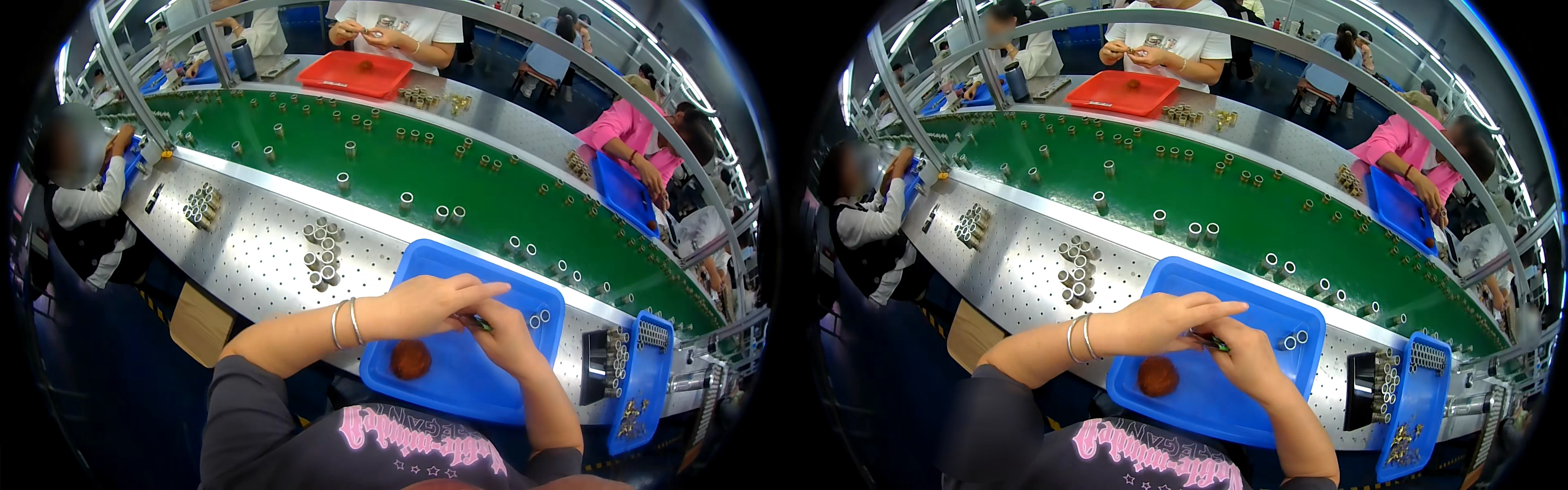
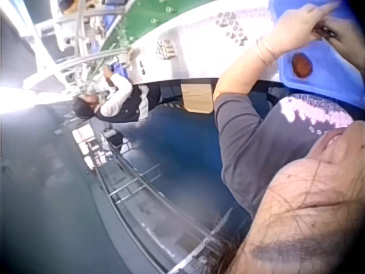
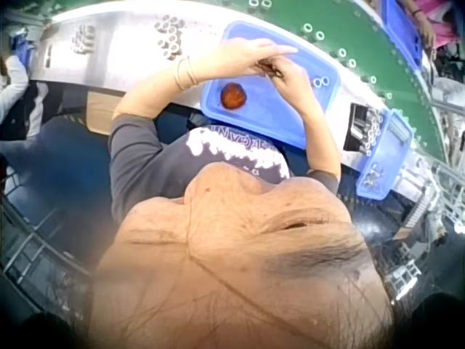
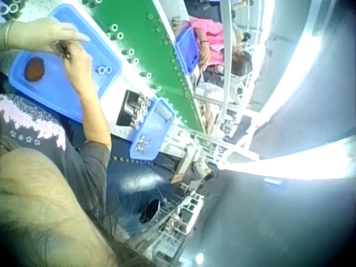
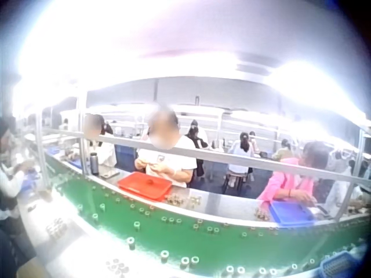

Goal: The person uses a pair of pliers to manipulate small cylindrical metal parts over a blue tray. They repeatedly pick up a part, use the pliers to adjust or press a component on it, and then place the part onto a green conveyor belt. The process is repetitive and involves handling multiple identical metal pieces.

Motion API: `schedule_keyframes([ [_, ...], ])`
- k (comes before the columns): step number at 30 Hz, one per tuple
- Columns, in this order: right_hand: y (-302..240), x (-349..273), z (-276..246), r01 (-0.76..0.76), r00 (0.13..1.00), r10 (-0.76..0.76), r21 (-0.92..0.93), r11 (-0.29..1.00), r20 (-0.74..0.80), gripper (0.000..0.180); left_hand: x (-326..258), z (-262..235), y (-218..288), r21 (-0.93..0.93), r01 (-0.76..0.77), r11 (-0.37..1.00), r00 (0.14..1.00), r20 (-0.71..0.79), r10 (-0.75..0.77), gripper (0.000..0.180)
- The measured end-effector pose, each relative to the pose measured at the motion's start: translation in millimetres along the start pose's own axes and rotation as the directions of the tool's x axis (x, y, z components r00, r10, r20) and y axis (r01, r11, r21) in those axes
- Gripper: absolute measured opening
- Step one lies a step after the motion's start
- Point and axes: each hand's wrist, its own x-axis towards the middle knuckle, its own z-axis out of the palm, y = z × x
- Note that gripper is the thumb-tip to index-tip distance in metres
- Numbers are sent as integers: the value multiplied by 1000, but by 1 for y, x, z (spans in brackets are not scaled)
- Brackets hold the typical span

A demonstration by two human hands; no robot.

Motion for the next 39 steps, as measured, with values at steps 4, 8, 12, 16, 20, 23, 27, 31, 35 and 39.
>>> schedule_keyframes([
  [4, -9, -5, -6, -50, 984, 70, 121, 991, -166, 12, -17, 10, 3, -176, 136, 975, 943, -278, -181, 50],
  [8, -12, -15, -6, -102, 962, 167, 282, 954, -216, 10, -30, 31, -12, -641, 201, 741, 899, -179, -399, 27],
  [12, -14, -25, 2, -64, 973, 123, 283, 957, -194, 10, -37, 44, 1, -929, 156, 335, 909, 2, -416, 32],
  [16, -16, -31, 7, 13, 981, 66, 401, 916, -182, 10, -45, 47, 14, -965, 172, 197, 896, 70, -439, 41],
  [20, -18, -45, 15, -28, 942, 151, 380, 925, -299, 12, -50, 54, 24, -910, 109, 400, 870, -107, -481, 60],
  [23, -25, -44, 10, -18, 930, 122, 287, 958, -347, 13, -48, 58, 25, -686, 78, 724, 840, -346, -418, 69],
  [27, -27, -34, 9, -29, 941, 66, 115, 993, -333, 14, -45, 63, 14, -313, 46, 949, 825, -523, -212, 70],
  [31, -21, -19, 7, -88, 970, 103, 75, 993, -220, 17, -41, 66, 13, -276, 111, 955, 862, -451, -230, 67],
  [35, -19, -18, 10, -149, 979, 168, 161, 976, -112, 15, -39, 69, 13, -385, 191, 903, 864, -371, -341, 60],
  [39, -9, -30, 13, -203, 960, 274, 514, 833, -65, 13, -39, 75, 2, -803, 163, 574, 848, -183, -497, 50],
])
